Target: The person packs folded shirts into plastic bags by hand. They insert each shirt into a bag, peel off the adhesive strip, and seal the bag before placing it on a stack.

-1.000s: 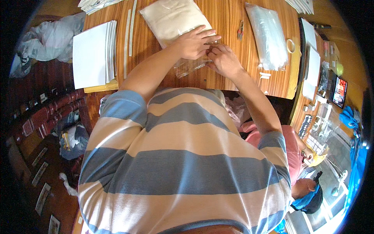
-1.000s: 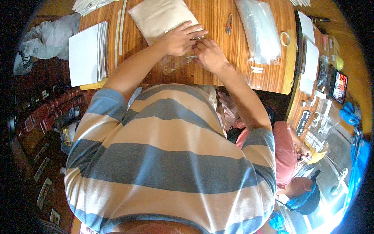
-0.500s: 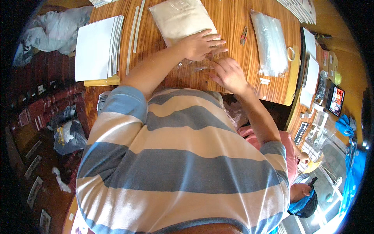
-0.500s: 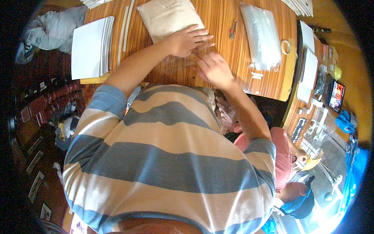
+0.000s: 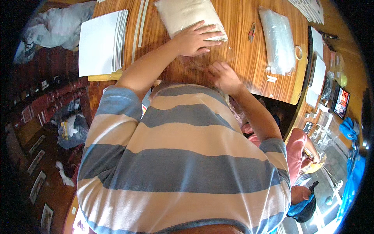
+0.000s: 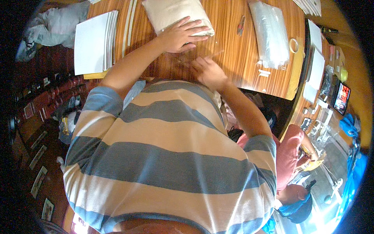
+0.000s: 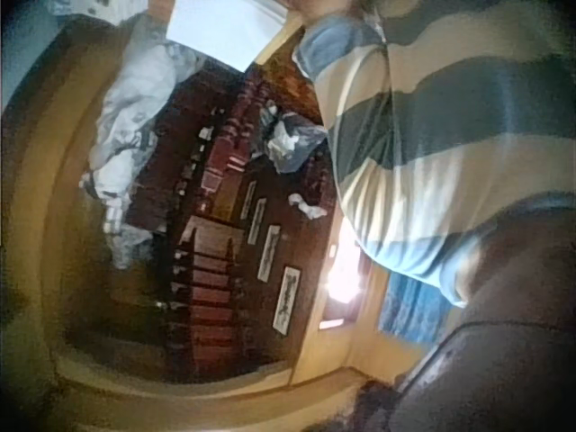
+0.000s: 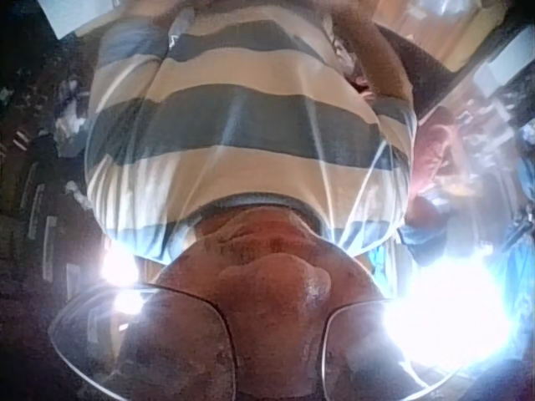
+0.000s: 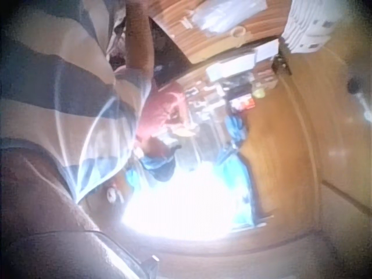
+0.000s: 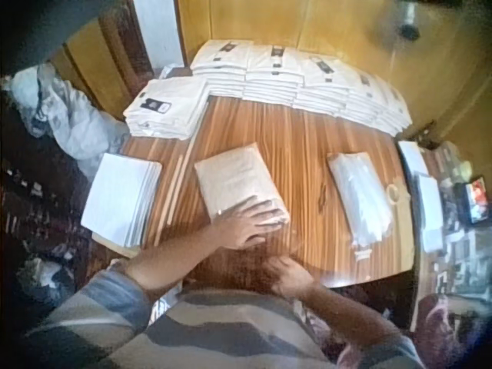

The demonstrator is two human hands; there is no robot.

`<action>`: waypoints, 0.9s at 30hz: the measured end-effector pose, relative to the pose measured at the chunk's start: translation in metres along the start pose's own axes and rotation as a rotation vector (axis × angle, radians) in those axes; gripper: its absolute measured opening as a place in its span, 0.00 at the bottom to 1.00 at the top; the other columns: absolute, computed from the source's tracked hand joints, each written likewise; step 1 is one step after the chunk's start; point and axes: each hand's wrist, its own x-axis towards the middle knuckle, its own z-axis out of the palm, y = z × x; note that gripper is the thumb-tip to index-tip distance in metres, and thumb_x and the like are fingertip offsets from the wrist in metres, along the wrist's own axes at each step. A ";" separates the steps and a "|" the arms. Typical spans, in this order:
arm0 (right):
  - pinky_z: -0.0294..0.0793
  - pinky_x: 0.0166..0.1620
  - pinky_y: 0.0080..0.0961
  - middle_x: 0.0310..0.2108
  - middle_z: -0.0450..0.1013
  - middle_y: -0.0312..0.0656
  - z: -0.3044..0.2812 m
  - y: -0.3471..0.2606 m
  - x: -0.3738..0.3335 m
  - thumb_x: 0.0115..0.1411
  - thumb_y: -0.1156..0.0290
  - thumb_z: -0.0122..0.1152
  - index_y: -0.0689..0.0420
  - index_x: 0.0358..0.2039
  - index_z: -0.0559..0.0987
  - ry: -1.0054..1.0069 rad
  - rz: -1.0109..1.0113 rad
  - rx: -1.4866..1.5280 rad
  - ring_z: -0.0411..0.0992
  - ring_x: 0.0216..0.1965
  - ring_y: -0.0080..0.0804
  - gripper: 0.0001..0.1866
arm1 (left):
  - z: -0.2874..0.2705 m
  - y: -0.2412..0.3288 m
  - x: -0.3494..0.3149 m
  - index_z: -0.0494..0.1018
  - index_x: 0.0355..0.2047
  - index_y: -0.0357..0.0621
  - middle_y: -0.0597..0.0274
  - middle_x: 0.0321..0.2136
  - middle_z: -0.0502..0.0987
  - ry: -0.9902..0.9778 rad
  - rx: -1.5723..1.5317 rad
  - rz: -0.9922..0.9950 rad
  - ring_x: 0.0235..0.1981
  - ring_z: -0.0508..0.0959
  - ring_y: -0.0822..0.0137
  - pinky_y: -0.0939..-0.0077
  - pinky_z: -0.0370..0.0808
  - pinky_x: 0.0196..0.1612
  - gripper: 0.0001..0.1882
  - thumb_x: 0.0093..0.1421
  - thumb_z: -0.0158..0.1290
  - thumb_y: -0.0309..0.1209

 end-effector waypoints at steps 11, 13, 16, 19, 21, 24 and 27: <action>0.73 0.53 0.39 0.46 0.74 0.44 -0.004 -0.014 0.045 0.58 0.59 0.72 0.57 0.45 0.82 0.167 0.200 0.198 0.73 0.49 0.46 0.19 | 0.011 0.001 0.003 0.62 0.75 0.74 0.76 0.80 0.51 -0.065 0.021 0.023 0.80 0.49 0.60 0.41 0.45 0.80 0.33 0.71 0.53 0.49; 0.73 0.52 0.38 0.46 0.74 0.42 0.021 -0.016 0.047 0.57 0.60 0.69 0.56 0.46 0.82 0.101 0.220 0.211 0.73 0.49 0.43 0.19 | 0.006 0.002 0.003 0.63 0.75 0.74 0.76 0.80 0.51 -0.064 0.047 0.034 0.80 0.49 0.61 0.42 0.44 0.80 0.33 0.70 0.54 0.49; 0.73 0.54 0.35 0.47 0.75 0.39 0.023 -0.025 0.032 0.57 0.63 0.61 0.54 0.46 0.84 0.092 0.061 0.093 0.72 0.52 0.38 0.17 | 0.002 0.003 0.003 0.63 0.74 0.73 0.76 0.79 0.53 -0.068 0.002 0.032 0.80 0.49 0.60 0.41 0.43 0.80 0.34 0.69 0.55 0.49; 0.72 0.57 0.33 0.49 0.76 0.37 0.003 -0.027 0.018 0.58 0.63 0.58 0.52 0.46 0.85 0.140 -0.076 0.015 0.72 0.55 0.36 0.18 | 0.001 0.002 0.000 0.61 0.75 0.75 0.76 0.79 0.54 -0.059 0.086 0.030 0.80 0.50 0.62 0.42 0.45 0.80 0.31 0.73 0.49 0.51; 0.72 0.59 0.34 0.51 0.76 0.37 0.000 -0.023 0.011 0.58 0.63 0.57 0.52 0.48 0.84 0.176 -0.130 0.046 0.72 0.56 0.36 0.19 | 0.001 0.003 0.002 0.59 0.76 0.76 0.76 0.79 0.54 -0.066 0.084 0.032 0.80 0.50 0.62 0.41 0.45 0.80 0.32 0.73 0.49 0.51; 0.71 0.62 0.38 0.56 0.75 0.40 0.007 -0.027 0.005 0.59 0.62 0.59 0.54 0.53 0.82 0.195 -0.132 0.176 0.71 0.60 0.38 0.22 | -0.002 0.004 0.001 0.58 0.77 0.73 0.74 0.78 0.55 -0.069 0.085 0.051 0.79 0.51 0.62 0.44 0.45 0.80 0.33 0.73 0.49 0.51; 0.68 0.66 0.44 0.63 0.71 0.44 0.008 -0.022 0.003 0.58 0.58 0.67 0.55 0.59 0.79 0.177 0.031 0.302 0.68 0.65 0.44 0.29 | 0.000 -0.001 -0.001 0.60 0.76 0.61 0.69 0.79 0.54 0.006 0.037 0.140 0.79 0.52 0.59 0.48 0.48 0.80 0.35 0.72 0.51 0.50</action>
